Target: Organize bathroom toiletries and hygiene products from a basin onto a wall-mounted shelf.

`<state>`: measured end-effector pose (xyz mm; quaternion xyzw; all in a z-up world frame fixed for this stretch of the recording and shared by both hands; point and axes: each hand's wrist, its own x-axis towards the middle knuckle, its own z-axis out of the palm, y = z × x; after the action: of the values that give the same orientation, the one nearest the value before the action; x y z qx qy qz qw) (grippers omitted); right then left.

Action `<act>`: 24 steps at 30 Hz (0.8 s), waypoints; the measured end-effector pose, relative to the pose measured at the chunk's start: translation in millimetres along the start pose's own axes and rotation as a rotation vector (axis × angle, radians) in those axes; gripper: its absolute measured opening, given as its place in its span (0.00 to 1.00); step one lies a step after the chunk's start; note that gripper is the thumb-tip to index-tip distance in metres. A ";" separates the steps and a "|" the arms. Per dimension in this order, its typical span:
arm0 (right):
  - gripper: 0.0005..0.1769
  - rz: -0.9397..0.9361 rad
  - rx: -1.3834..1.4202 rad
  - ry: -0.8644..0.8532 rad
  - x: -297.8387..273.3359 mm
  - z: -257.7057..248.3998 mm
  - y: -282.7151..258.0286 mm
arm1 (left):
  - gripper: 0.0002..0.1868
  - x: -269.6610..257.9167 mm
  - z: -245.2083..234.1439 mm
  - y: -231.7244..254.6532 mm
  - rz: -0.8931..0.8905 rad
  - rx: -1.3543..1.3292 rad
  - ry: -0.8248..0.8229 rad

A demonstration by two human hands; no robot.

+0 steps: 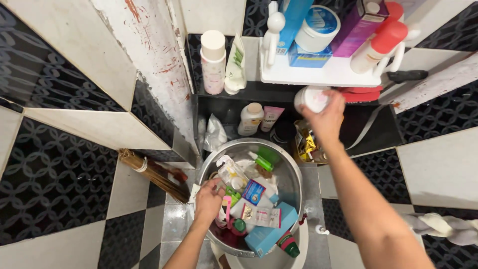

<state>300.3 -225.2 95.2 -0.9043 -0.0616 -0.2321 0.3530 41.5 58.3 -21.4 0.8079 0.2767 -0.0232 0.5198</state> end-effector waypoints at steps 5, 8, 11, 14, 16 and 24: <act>0.49 -0.209 -0.066 0.060 32.7 14.7 43.0 | 0.19 9.4 6.4 -36.1 0.017 -0.039 0.018; 0.48 -0.215 -0.036 0.061 37.4 23.6 61.4 | 0.19 8.3 -1.8 -49.6 0.016 -0.034 0.040; 0.47 -0.252 -0.018 0.135 14.5 18.1 40.2 | 0.18 3.3 -13.4 -47.6 0.032 0.027 0.070; 0.37 -0.331 -0.005 0.153 -37.1 15.8 10.3 | 0.17 -0.4 -15.6 -50.5 0.020 0.056 0.088; 0.28 -0.317 0.002 0.089 -84.8 33.2 10.7 | 0.18 -1.8 -12.5 -55.1 0.002 0.053 0.090; 0.30 0.146 0.011 -0.760 -247.1 137.3 76.5 | 0.30 -21.3 4.2 -61.7 0.155 0.133 0.040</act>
<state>154.4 -177.4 -154.2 -0.9260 -0.1245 0.1456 0.3253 -4.5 64.6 -67.5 0.8598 0.2213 0.0149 0.4599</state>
